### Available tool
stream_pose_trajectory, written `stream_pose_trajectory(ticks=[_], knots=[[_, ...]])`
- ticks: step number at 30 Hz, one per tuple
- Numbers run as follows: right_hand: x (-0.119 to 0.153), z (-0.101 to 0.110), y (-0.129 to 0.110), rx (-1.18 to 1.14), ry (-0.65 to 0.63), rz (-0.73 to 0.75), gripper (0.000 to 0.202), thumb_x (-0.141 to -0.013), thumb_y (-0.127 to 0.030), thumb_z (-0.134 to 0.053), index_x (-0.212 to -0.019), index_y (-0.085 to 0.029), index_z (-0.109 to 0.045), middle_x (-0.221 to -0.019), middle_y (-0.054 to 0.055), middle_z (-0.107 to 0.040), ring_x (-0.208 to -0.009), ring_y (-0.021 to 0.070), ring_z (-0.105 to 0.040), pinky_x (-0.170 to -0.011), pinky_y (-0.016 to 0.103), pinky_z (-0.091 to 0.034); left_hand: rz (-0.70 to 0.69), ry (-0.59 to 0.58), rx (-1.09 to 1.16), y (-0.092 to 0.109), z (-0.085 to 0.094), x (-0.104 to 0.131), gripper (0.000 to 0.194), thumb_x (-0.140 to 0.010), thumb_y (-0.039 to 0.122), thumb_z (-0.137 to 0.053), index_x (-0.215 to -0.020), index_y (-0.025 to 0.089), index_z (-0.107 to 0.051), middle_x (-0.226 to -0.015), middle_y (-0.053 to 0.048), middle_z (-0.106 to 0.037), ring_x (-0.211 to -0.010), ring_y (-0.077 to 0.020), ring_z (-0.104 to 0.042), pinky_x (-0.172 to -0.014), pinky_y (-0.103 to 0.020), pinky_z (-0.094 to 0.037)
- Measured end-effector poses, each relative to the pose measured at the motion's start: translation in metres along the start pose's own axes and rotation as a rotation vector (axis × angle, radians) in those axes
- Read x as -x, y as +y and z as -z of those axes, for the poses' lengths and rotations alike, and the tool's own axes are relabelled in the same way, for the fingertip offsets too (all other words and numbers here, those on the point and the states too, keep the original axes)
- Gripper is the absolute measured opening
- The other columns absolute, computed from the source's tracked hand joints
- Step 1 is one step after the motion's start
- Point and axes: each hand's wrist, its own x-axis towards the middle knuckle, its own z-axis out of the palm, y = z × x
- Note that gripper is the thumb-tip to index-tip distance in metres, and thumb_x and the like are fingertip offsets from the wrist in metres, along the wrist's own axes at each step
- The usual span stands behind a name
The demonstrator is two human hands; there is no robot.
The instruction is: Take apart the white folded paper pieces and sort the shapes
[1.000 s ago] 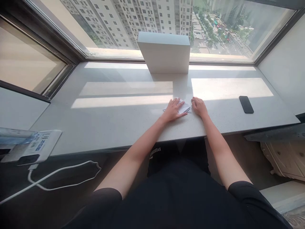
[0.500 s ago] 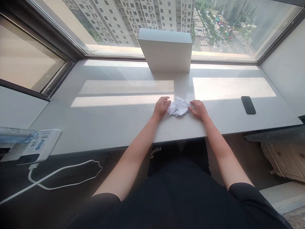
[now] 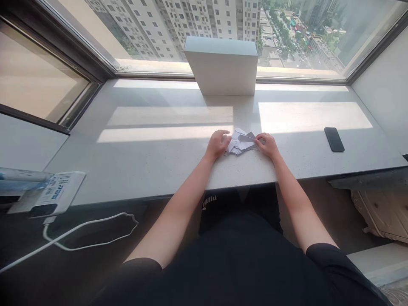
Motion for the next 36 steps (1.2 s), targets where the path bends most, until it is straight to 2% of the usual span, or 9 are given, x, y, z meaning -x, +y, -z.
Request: stream_pose_trajectory(ticks=[4, 7, 13, 18, 23, 26, 29, 33, 36], knots=[[-0.002, 0.004, 0.001, -0.028, -0.089, 0.019, 0.035, -0.114, -0.058, -0.078, -0.100, -0.030, -0.093, -0.133, 0.014, -0.097, -0.132, 0.0412, -0.087, -0.130, 0.069, -0.064, -0.023, -0.042, 0.013, 0.000, 0.001, 0.000, 0.035, -0.113, 0.045, -0.071, -0.134, 0.020, -0.086, -0.145, -0.021, -0.092, -0.140, -0.0407, -0.084, -0.128, -0.060, -0.066], [-0.003, 0.006, 0.003, -0.032, -0.107, 0.025, 0.043, -0.116, -0.067, -0.077, -0.103, -0.031, -0.098, -0.132, 0.014, -0.097, -0.131, 0.0408, -0.087, -0.128, 0.068, -0.066, -0.052, -0.081, 0.013, 0.000, 0.002, 0.000, 0.034, -0.111, 0.048, -0.074, -0.128, 0.021, -0.086, -0.138, -0.020, -0.093, -0.133, -0.0412, -0.085, -0.125, -0.062, -0.067], [0.000, 0.002, 0.011, -0.123, 0.067, -0.032, 0.066, -0.110, -0.089, -0.073, -0.110, -0.029, -0.100, -0.109, 0.013, -0.090, -0.102, 0.0343, -0.084, -0.097, 0.055, -0.071, -0.086, -0.115, -0.011, 0.004, 0.003, 0.002, 0.024, -0.106, 0.043, -0.079, -0.120, 0.025, -0.086, -0.131, -0.018, -0.094, -0.126, -0.0415, -0.085, -0.123, -0.064, -0.067], [-0.001, 0.001, 0.014, -0.245, 0.144, -0.057, 0.063, -0.104, -0.089, -0.080, -0.115, -0.029, -0.097, -0.110, 0.010, -0.091, -0.103, 0.0322, -0.083, -0.101, 0.054, -0.070, -0.102, -0.078, 0.011, 0.005, 0.003, 0.001, 0.021, -0.105, 0.042, -0.080, -0.119, 0.026, -0.085, -0.134, -0.017, -0.094, -0.132, -0.0405, -0.085, -0.126, -0.063, -0.066], [-0.002, 0.006, 0.010, -0.336, 0.218, -0.136, 0.076, -0.101, -0.095, -0.078, -0.136, -0.029, -0.090, -0.099, 0.006, -0.081, -0.095, 0.0292, -0.076, -0.098, 0.052, -0.072, -0.102, -0.014, 0.074, 0.007, 0.004, 0.002, 0.022, -0.109, 0.047, -0.078, -0.115, 0.027, -0.084, -0.133, -0.016, -0.094, -0.136, -0.0397, -0.085, -0.130, -0.062, -0.065], [0.005, -0.009, -0.008, -0.369, 0.311, -0.177, 0.071, -0.111, -0.092, -0.069, -0.143, -0.030, -0.084, -0.108, 0.008, -0.080, -0.099, 0.0291, -0.078, -0.103, 0.052, -0.074, -0.085, 0.051, 0.132, 0.016, 0.000, 0.009, 0.033, -0.115, 0.059, -0.074, -0.114, 0.028, -0.085, -0.132, -0.016, -0.095, -0.135, -0.0397, -0.085, -0.129, -0.062, -0.066], [0.015, -0.046, -0.041, -0.379, 0.358, -0.169, 0.070, -0.113, -0.096, -0.065, -0.137, -0.031, -0.079, -0.107, 0.009, -0.080, -0.099, 0.0307, -0.080, -0.099, 0.051, -0.075, -0.096, 0.074, 0.202, 0.029, -0.010, 0.019, 0.060, -0.117, 0.083, -0.070, -0.120, 0.027, -0.088, -0.137, -0.017, -0.094, -0.139, -0.0414, -0.084, -0.128, -0.061, -0.067], [0.021, -0.084, -0.079, -0.313, 0.116, -0.024, 0.060, -0.119, -0.090, -0.062, -0.134, -0.034, -0.076, -0.115, 0.009, -0.087, -0.109, 0.0326, -0.085, -0.104, 0.052, -0.075, -0.030, 0.127, 0.340, 0.037, -0.020, 0.027, 0.071, -0.113, 0.092, -0.071, -0.120, 0.024, -0.090, -0.132, -0.019, -0.095, -0.129, -0.0426, -0.088, -0.116, -0.059, -0.070], [0.011, -0.080, -0.084, -0.148, 0.025, 0.097, 0.041, -0.127, -0.066, -0.060, -0.140, -0.032, -0.079, -0.129, 0.013, -0.091, -0.123, 0.0354, -0.086, -0.112, 0.054, -0.073, 0.079, 0.231, 0.493, 0.032, -0.019, 0.026, 0.063, -0.117, 0.083, -0.072, -0.108, 0.023, -0.090, -0.117, -0.018, -0.096, -0.116, -0.0392, -0.090, -0.107, -0.055, -0.072]])
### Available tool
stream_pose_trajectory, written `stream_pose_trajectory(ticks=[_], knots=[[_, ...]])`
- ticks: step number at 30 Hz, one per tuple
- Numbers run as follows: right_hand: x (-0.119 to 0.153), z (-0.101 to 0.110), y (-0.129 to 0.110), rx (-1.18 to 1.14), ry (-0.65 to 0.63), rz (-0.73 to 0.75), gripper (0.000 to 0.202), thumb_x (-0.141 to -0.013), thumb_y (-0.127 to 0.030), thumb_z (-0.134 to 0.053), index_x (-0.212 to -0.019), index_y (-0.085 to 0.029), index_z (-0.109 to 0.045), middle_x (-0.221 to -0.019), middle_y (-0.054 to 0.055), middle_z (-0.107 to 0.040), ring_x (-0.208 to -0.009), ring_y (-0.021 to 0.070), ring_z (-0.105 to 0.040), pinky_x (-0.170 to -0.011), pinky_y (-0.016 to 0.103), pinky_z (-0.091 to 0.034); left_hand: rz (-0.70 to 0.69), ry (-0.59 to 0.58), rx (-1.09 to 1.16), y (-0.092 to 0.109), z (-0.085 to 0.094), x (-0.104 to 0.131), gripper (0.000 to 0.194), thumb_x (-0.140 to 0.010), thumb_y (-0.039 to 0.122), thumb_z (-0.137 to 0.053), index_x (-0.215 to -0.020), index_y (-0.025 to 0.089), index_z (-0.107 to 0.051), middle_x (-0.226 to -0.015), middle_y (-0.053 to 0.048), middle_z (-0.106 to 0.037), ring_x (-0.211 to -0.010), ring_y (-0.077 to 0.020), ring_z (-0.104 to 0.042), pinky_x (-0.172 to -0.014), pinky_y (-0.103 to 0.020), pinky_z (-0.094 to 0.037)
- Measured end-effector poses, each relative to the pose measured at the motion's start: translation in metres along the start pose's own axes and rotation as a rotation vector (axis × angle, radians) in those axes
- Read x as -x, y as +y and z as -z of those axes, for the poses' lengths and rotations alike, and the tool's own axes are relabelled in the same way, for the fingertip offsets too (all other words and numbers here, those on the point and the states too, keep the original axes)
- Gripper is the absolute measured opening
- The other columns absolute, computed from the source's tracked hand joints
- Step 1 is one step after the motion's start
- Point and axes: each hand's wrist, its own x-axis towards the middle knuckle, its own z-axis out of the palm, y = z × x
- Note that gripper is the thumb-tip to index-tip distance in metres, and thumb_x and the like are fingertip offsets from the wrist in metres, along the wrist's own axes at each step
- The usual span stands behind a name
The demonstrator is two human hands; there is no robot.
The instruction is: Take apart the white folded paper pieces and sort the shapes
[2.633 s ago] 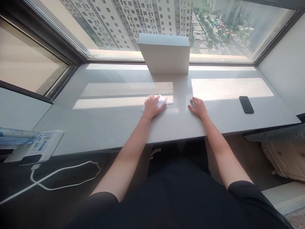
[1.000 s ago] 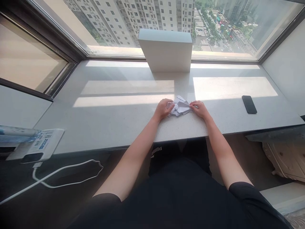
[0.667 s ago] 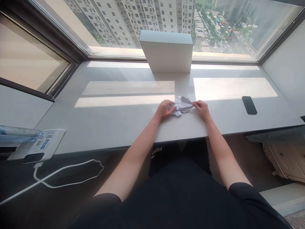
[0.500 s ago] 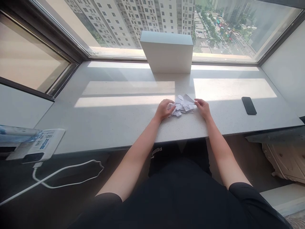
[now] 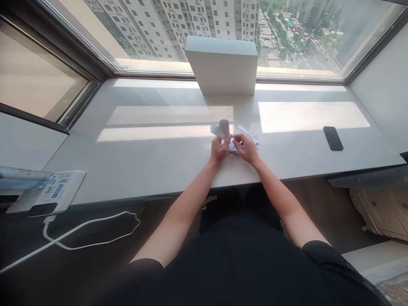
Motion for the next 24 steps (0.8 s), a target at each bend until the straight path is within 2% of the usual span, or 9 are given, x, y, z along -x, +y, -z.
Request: stream_pose_trajectory(ticks=[3, 5, 7, 11, 15, 18, 21, 24], knots=[[-0.019, 0.024, 0.009, 0.264, 0.037, 0.033, 0.035, -0.128, -0.043, -0.057, -0.146, -0.027, -0.082, -0.147, 0.019, -0.090, -0.147, 0.0419, -0.078, -0.129, 0.063, -0.066, 0.110, 0.117, 0.112, -0.005, 0.007, -0.009, 0.057, -0.122, 0.075, -0.069, -0.101, 0.024, -0.084, -0.113, -0.017, -0.094, -0.102, -0.0301, -0.087, -0.099, -0.047, -0.071], [-0.031, 0.041, 0.016, 0.392, 0.009, 0.003, 0.038, -0.125, -0.037, -0.060, -0.153, -0.025, -0.083, -0.159, 0.019, -0.087, -0.158, 0.0466, -0.071, -0.138, 0.070, -0.059, 0.198, 0.190, 0.186, -0.008, 0.010, -0.015, 0.053, -0.124, 0.071, -0.069, -0.101, 0.024, -0.079, -0.107, -0.014, -0.091, -0.087, -0.0242, -0.081, -0.087, -0.042, -0.069], [-0.038, 0.054, 0.022, 0.453, -0.074, -0.049, 0.036, -0.122, -0.035, -0.065, -0.149, -0.024, -0.086, -0.158, 0.021, -0.088, -0.156, 0.0500, -0.071, -0.137, 0.074, -0.058, 0.267, 0.227, 0.253, -0.011, 0.011, -0.020, 0.049, -0.125, 0.068, -0.069, -0.101, 0.025, -0.076, -0.097, -0.010, -0.085, -0.078, -0.0211, -0.074, -0.081, -0.039, -0.066], [-0.037, 0.066, 0.027, 0.503, -0.180, -0.126, 0.022, -0.119, -0.033, -0.071, -0.120, -0.024, -0.090, -0.138, 0.021, -0.091, -0.139, 0.0481, -0.078, -0.130, 0.072, -0.061, 0.318, 0.144, 0.319, -0.012, 0.013, -0.024, 0.050, -0.124, 0.069, -0.070, -0.099, 0.026, -0.077, -0.080, -0.004, -0.071, -0.070, -0.0202, -0.064, -0.072, -0.037, -0.060], [-0.036, 0.069, 0.024, 0.527, -0.211, -0.176, 0.022, -0.119, -0.030, -0.072, -0.106, -0.024, -0.089, -0.130, 0.020, -0.090, -0.130, 0.0441, -0.082, -0.126, 0.068, -0.064, 0.313, 0.052, 0.322, -0.009, 0.018, -0.024, 0.053, -0.121, 0.070, -0.073, -0.093, 0.026, -0.080, -0.070, -0.002, -0.061, -0.065, -0.0205, -0.055, -0.065, -0.036, -0.050], [-0.043, 0.069, 0.018, 0.545, -0.219, -0.200, 0.014, -0.117, -0.030, -0.077, -0.115, -0.023, -0.090, -0.135, 0.019, -0.090, -0.130, 0.0417, -0.083, -0.124, 0.064, -0.065, 0.294, 0.016, 0.325, -0.005, 0.023, -0.022, 0.047, -0.123, 0.060, -0.068, -0.096, 0.025, -0.083, -0.069, -0.001, -0.058, -0.066, -0.0209, -0.054, -0.066, -0.035, -0.050], [-0.053, 0.067, 0.010, 0.553, -0.280, -0.231, 0.026, -0.113, -0.029, -0.086, -0.137, -0.019, -0.088, -0.146, 0.020, -0.089, -0.136, 0.0397, -0.081, -0.124, 0.057, -0.065, 0.291, -0.004, 0.354, 0.000, 0.025, -0.020, 0.036, -0.122, 0.038, -0.059, -0.106, 0.022, -0.087, -0.077, -0.004, -0.067, -0.071, -0.0211, -0.060, -0.070, -0.034, -0.054], [-0.061, 0.065, 0.004, 0.552, -0.316, -0.266, 0.025, -0.115, -0.024, -0.086, -0.139, -0.019, -0.087, -0.145, 0.019, -0.091, -0.132, 0.0371, -0.083, -0.116, 0.050, -0.066, 0.348, 0.002, 0.360, 0.004, 0.024, -0.018, 0.031, -0.122, 0.029, -0.057, -0.116, 0.022, -0.087, -0.088, -0.006, -0.079, -0.076, -0.0216, -0.069, -0.077, -0.034, -0.060]])
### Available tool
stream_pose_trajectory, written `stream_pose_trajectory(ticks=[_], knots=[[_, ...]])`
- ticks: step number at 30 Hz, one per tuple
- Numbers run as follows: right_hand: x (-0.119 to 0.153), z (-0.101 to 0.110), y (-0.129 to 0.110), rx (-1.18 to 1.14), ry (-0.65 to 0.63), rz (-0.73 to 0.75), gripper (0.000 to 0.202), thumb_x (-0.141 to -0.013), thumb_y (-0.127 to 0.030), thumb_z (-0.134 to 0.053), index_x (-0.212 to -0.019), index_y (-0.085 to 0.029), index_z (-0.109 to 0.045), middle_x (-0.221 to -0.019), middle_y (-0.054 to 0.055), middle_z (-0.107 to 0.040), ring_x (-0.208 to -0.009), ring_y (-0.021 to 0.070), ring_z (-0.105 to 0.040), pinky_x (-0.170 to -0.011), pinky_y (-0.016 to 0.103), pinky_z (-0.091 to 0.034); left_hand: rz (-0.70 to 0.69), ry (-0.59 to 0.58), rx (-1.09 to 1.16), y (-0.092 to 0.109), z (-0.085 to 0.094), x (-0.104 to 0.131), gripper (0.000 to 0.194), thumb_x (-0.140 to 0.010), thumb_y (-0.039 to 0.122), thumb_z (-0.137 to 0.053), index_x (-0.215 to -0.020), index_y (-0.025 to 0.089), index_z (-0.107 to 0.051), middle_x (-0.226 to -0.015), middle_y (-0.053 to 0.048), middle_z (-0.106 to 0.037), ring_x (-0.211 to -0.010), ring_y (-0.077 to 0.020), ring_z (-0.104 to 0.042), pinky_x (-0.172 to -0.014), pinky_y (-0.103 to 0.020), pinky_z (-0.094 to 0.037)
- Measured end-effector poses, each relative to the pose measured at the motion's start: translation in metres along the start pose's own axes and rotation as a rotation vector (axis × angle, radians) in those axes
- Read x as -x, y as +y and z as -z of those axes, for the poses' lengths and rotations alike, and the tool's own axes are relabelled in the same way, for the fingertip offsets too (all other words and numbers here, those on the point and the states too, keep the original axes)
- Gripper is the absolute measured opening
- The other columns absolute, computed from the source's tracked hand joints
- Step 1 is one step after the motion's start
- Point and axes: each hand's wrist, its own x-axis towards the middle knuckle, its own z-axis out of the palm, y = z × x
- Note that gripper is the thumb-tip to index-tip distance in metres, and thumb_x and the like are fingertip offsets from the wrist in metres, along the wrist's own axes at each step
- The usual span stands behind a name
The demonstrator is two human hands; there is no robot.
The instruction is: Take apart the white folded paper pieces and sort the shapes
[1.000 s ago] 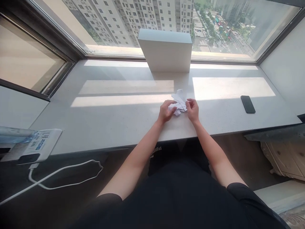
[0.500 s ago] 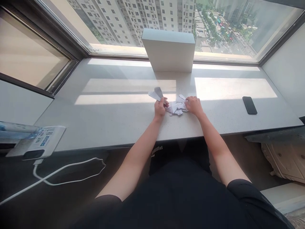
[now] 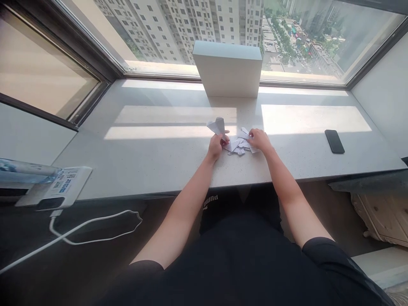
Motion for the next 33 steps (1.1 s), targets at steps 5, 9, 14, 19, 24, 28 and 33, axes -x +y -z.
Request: stream_pose_trajectory(ticks=[5, 9, 14, 19, 24, 28, 33], knots=[[-0.001, 0.004, -0.004, -0.032, 0.035, -0.052, 0.022, -0.120, -0.019, -0.074, -0.137, -0.016, -0.087, -0.141, 0.021, -0.093, -0.119, 0.0367, -0.086, -0.097, 0.045, -0.065, 0.022, 0.037, -0.003, 0.000, -0.005, -0.001, 0.020, -0.125, 0.024, -0.059, -0.127, 0.021, -0.078, -0.106, -0.010, -0.094, -0.090, -0.0215, -0.083, -0.089, -0.034, -0.065], [-0.004, 0.002, -0.004, -0.208, 0.183, -0.085, 0.028, -0.119, -0.014, -0.061, -0.127, -0.017, -0.088, -0.132, 0.020, -0.094, -0.113, 0.0340, -0.087, -0.098, 0.046, -0.065, 0.032, 0.059, -0.001, -0.003, -0.005, -0.003, 0.007, -0.126, 0.023, -0.062, -0.123, 0.024, -0.069, -0.111, -0.010, -0.097, -0.090, -0.0206, -0.088, -0.090, -0.033, -0.066], [-0.013, -0.013, -0.017, -0.707, 0.289, -0.038, 0.014, -0.115, -0.029, -0.070, -0.114, -0.023, -0.083, -0.120, 0.012, -0.094, -0.111, 0.0281, -0.086, -0.104, 0.044, -0.068, 0.040, 0.055, 0.009, -0.007, -0.005, -0.007, 0.006, -0.126, 0.023, -0.067, -0.121, 0.022, -0.071, -0.114, -0.013, -0.098, -0.088, -0.0209, -0.091, -0.088, -0.034, -0.069], [-0.020, -0.036, -0.046, -0.966, 0.194, 0.022, 0.036, -0.098, -0.059, -0.096, -0.108, -0.028, -0.079, -0.117, 0.006, -0.090, -0.096, 0.0232, -0.082, -0.095, 0.042, -0.070, 0.040, 0.062, 0.031, -0.011, -0.007, -0.011, 0.008, -0.123, 0.030, -0.075, -0.120, 0.022, -0.074, -0.109, -0.011, -0.096, -0.085, -0.0222, -0.091, -0.083, -0.034, -0.069], [-0.019, -0.049, -0.071, -0.977, 0.149, -0.011, 0.023, -0.098, -0.040, -0.090, -0.100, -0.029, -0.070, -0.100, 0.003, -0.084, -0.094, 0.0240, -0.079, -0.091, 0.042, -0.071, 0.014, 0.039, 0.066, -0.011, -0.007, -0.010, 0.019, -0.123, 0.034, -0.078, -0.108, 0.022, -0.078, -0.092, -0.006, -0.084, -0.080, -0.0220, -0.083, -0.087, -0.038, -0.074], [-0.017, -0.050, -0.082, -0.878, 0.177, -0.029, 0.024, -0.101, -0.030, -0.086, -0.102, -0.030, -0.062, -0.100, 0.002, -0.082, -0.090, 0.0234, -0.076, -0.085, 0.042, -0.069, -0.035, 0.009, 0.104, -0.012, -0.006, -0.006, 0.042, -0.130, 0.043, -0.066, -0.095, 0.022, -0.076, -0.095, -0.010, -0.082, -0.082, -0.0222, -0.079, -0.085, -0.038, -0.075], [-0.015, -0.046, -0.076, -0.668, 0.178, 0.066, 0.024, -0.106, -0.030, -0.082, -0.101, -0.031, -0.059, -0.100, 0.003, -0.081, -0.096, 0.0256, -0.077, -0.092, 0.044, -0.065, -0.037, 0.016, 0.076, -0.014, -0.007, -0.005, 0.031, -0.124, 0.040, -0.079, -0.098, 0.023, -0.076, -0.095, -0.009, -0.083, -0.082, -0.0215, -0.079, -0.082, -0.035, -0.072]])
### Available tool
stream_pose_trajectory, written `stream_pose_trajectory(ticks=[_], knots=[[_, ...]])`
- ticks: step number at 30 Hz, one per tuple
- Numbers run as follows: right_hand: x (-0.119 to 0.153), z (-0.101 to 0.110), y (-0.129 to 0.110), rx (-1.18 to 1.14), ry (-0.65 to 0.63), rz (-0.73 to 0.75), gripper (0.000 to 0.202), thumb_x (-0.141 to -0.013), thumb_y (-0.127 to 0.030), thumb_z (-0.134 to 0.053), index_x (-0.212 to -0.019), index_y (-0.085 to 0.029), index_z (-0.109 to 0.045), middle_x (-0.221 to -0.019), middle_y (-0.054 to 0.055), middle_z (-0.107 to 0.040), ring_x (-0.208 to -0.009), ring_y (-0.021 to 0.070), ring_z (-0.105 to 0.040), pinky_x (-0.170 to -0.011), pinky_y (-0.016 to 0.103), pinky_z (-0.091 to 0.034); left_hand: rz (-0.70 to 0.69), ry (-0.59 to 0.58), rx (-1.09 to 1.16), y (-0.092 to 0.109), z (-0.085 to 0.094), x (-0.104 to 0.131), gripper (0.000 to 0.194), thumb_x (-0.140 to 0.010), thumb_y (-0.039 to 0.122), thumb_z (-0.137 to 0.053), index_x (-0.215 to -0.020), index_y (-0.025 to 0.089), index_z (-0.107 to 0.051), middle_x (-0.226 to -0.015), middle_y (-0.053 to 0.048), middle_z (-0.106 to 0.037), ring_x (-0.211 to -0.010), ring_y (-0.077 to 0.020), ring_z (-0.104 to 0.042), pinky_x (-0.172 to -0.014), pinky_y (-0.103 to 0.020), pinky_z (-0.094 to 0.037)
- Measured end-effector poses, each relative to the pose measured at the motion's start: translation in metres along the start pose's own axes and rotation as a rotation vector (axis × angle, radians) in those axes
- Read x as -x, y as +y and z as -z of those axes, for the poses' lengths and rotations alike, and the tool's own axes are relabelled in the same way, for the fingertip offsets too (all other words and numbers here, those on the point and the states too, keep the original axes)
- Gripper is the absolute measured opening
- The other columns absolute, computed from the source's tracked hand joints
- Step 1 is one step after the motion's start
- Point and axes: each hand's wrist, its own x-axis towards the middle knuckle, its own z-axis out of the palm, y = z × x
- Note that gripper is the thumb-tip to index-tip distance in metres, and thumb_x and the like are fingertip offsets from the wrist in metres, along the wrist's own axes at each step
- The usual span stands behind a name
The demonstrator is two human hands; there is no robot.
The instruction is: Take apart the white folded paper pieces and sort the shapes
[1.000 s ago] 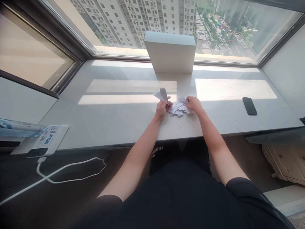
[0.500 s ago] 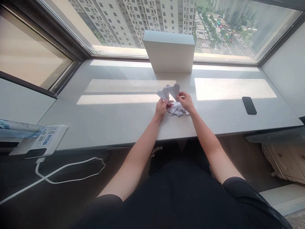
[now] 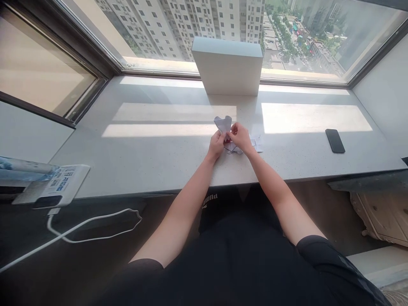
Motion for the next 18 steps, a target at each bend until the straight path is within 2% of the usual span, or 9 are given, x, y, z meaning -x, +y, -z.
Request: stream_pose_trajectory(ticks=[2, 4, 6, 7, 11, 15, 18], knots=[[0.005, 0.013, 0.007, 0.104, -0.053, 0.078, 0.018, -0.109, -0.034, -0.080, -0.106, -0.030, -0.063, -0.111, 0.007, -0.085, -0.106, 0.0295, -0.080, -0.099, 0.048, -0.067, 0.001, 0.011, -0.016, 0.000, 0.000, 0.000, 0.023, -0.124, 0.035, -0.078, -0.106, 0.022, -0.078, -0.099, -0.009, -0.087, -0.084, -0.0212, -0.082, -0.083, -0.034, -0.071], [0.014, 0.032, 0.016, 0.262, -0.079, 0.144, 0.011, -0.111, -0.034, -0.078, -0.116, -0.027, -0.071, -0.131, 0.015, -0.088, -0.127, 0.0367, -0.079, -0.114, 0.056, -0.066, 0.011, 0.033, -0.038, 0.000, 0.001, -0.001, 0.023, -0.127, 0.039, -0.074, -0.112, 0.022, -0.079, -0.105, -0.011, -0.092, -0.087, -0.0220, -0.086, -0.086, -0.035, -0.070], [0.025, 0.054, 0.027, 0.421, -0.120, 0.146, 0.024, -0.110, -0.031, -0.078, -0.132, -0.021, -0.079, -0.151, 0.022, -0.086, -0.151, 0.0450, -0.072, -0.128, 0.064, -0.061, 0.027, 0.065, -0.056, 0.001, 0.000, -0.001, 0.027, -0.129, 0.043, -0.070, -0.113, 0.023, -0.078, -0.110, -0.013, -0.095, -0.091, -0.0232, -0.089, -0.088, -0.036, -0.070], [0.030, 0.065, 0.032, 0.479, -0.152, 0.124, 0.032, -0.109, -0.031, -0.079, -0.139, -0.019, -0.081, -0.158, 0.025, -0.084, -0.155, 0.0479, -0.070, -0.132, 0.068, -0.059, 0.033, 0.082, -0.058, 0.002, 0.000, -0.001, 0.027, -0.130, 0.043, -0.068, -0.113, 0.023, -0.077, -0.111, -0.013, -0.096, -0.092, -0.0235, -0.090, -0.088, -0.036, -0.070], [0.049, 0.096, 0.049, 0.534, -0.182, 0.062, 0.045, -0.109, -0.032, -0.080, -0.152, -0.017, -0.083, -0.166, 0.025, -0.081, -0.157, 0.0498, -0.070, -0.138, 0.073, -0.056, 0.040, 0.099, -0.042, 0.004, -0.002, -0.001, 0.025, -0.131, 0.031, -0.062, -0.113, 0.023, -0.077, -0.109, -0.012, -0.096, -0.092, -0.0234, -0.091, -0.088, -0.036, -0.069], [0.055, 0.112, 0.057, 0.464, -0.122, 0.012, 0.045, -0.109, -0.025, -0.079, -0.154, -0.019, -0.084, -0.164, 0.023, -0.081, -0.149, 0.0442, -0.076, -0.130, 0.065, -0.065, 0.041, 0.086, -0.037, 0.007, -0.002, 0.001, 0.026, -0.132, 0.028, -0.062, -0.112, 0.023, -0.077, -0.106, -0.011, -0.095, -0.090, -0.0231, -0.090, -0.089, -0.037, -0.069], [0.054, 0.122, 0.057, 0.452, -0.100, -0.042, 0.046, -0.110, -0.013, -0.075, -0.155, -0.017, -0.084, -0.164, 0.022, -0.081, -0.147, 0.0401, -0.076, -0.131, 0.061, -0.065, 0.048, 0.089, -0.046, 0.009, -0.002, 0.003, 0.026, -0.134, 0.026, -0.060, -0.114, 0.022, -0.076, -0.108, -0.011, -0.095, -0.090, -0.0225, -0.090, -0.090, -0.037, -0.069]])
